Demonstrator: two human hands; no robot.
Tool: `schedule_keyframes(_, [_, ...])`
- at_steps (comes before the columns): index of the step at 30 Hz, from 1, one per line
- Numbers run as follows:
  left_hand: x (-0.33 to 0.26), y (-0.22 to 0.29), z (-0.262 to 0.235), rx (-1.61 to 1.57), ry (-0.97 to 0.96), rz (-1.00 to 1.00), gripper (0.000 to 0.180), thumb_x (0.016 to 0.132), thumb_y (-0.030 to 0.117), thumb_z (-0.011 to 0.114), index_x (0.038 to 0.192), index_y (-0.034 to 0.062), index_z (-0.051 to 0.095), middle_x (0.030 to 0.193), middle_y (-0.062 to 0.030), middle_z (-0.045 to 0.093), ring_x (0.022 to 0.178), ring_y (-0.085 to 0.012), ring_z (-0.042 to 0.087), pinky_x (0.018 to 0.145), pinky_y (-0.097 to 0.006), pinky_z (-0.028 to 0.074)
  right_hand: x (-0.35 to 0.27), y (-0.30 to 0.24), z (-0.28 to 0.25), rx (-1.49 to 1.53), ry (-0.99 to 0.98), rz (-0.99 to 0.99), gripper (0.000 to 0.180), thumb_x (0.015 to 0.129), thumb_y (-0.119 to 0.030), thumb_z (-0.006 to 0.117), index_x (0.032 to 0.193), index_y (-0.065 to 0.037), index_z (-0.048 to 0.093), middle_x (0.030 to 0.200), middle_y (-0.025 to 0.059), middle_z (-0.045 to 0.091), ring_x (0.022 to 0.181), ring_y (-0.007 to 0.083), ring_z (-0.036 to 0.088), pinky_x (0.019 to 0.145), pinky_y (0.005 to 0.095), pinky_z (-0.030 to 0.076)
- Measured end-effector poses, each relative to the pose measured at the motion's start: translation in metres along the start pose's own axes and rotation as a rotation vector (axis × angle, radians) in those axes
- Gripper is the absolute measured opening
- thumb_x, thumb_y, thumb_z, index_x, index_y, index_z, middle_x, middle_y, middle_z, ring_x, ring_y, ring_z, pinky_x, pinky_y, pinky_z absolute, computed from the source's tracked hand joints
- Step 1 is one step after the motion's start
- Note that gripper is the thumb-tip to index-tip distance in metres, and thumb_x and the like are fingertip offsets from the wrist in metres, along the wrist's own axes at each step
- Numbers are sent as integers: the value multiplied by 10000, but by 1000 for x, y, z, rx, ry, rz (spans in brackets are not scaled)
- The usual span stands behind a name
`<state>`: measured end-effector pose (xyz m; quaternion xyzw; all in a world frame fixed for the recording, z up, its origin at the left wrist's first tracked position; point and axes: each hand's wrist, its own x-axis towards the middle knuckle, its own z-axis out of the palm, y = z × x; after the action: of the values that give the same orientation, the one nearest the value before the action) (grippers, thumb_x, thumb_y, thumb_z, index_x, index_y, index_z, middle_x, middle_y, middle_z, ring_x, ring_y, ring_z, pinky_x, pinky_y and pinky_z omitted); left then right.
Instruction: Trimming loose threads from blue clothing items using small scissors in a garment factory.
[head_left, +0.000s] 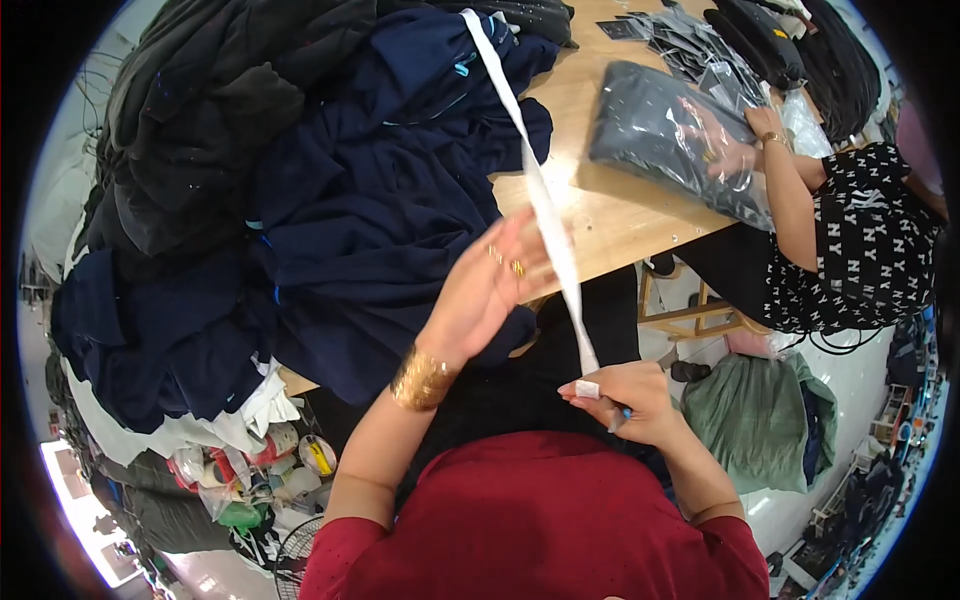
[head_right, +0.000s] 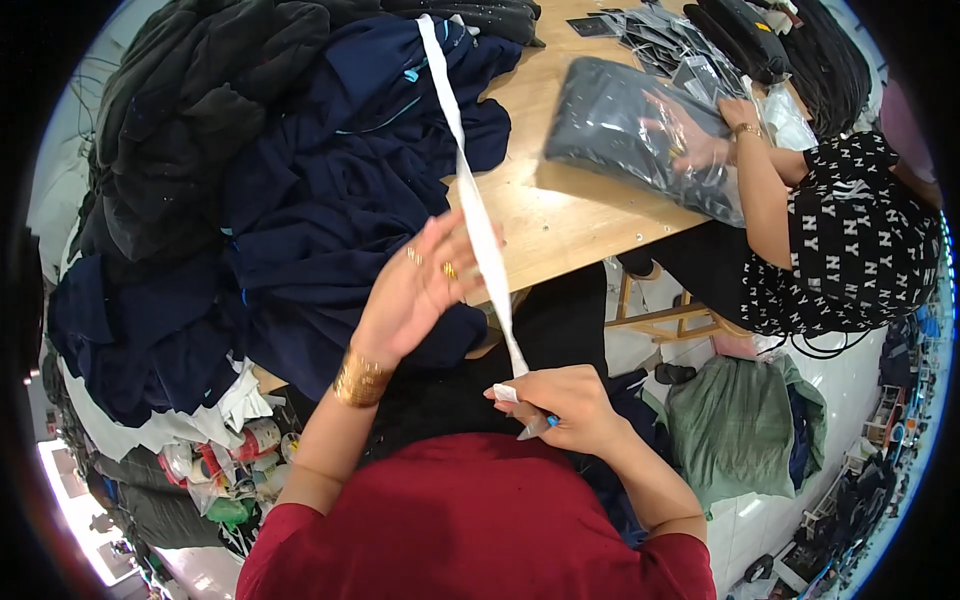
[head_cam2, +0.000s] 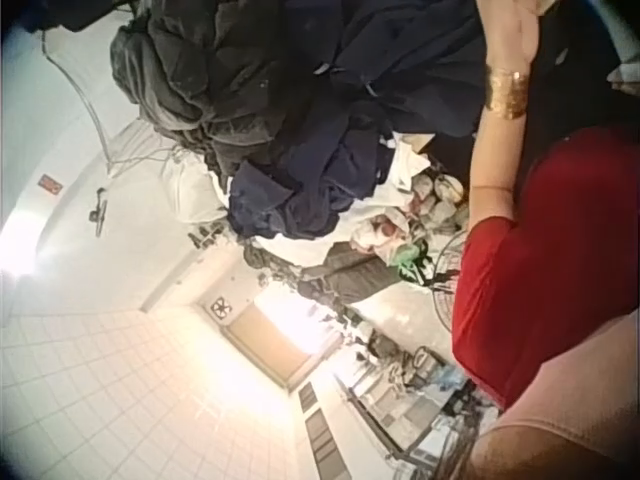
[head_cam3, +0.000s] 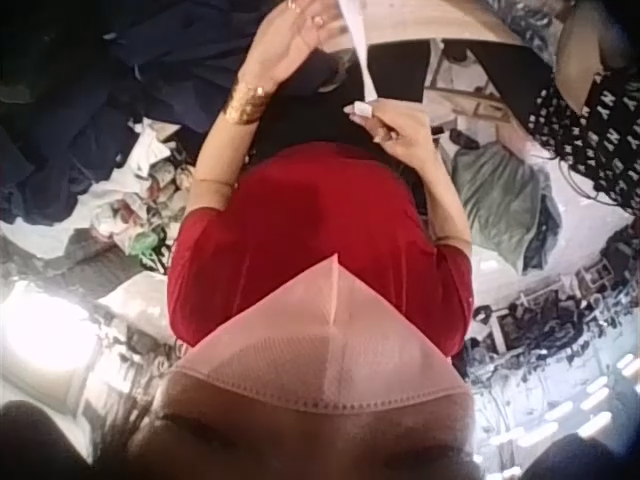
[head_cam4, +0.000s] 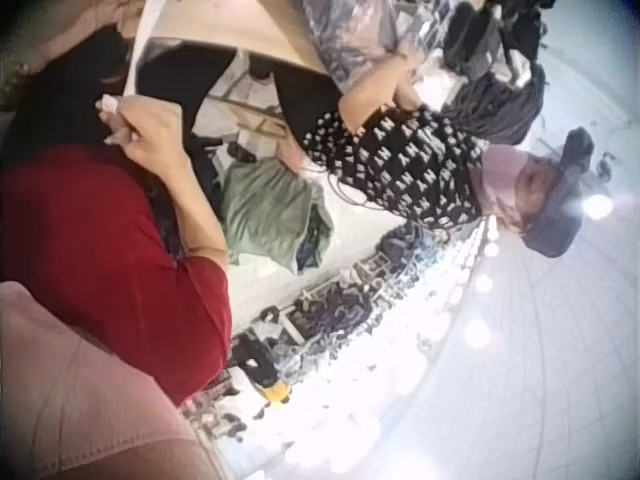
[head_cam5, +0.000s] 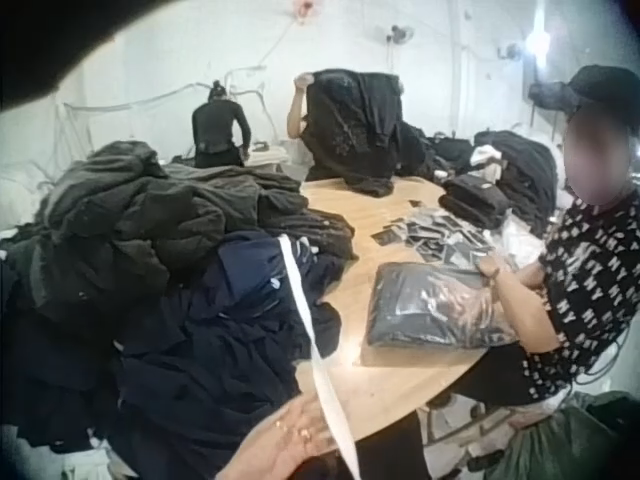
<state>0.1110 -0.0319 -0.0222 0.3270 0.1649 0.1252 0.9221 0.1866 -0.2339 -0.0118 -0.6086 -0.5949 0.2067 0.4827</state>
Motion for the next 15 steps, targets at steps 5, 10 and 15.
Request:
schedule_keyframes(5, [36,-4,-9,102,154,59,291,926,192,498,1152,11,537,889,-52,610,782,-119,588,713,-249,482,-15,10,11,-50,-176,114,306,637,38,639,923,-69,645,772,51,652,646,212,635,570,277,502])
schedule_keyframes(10, [35,-8,-21,134,213,75,237,916,156,515,1083,1,578,783,-37,592,608,-63,499,567,-200,437,-15,26,-26,-9,-698,441,263,784,-100,578,1043,-77,620,853,155,645,771,318,626,682,376,501])
schedule_keyframes(15, [28,-1,-17,199,272,134,241,933,176,482,1100,4,501,898,-128,635,557,-52,493,518,-181,417,46,24,-82,52,-442,567,277,907,-189,491,1167,-165,584,705,30,601,527,84,562,487,226,470])
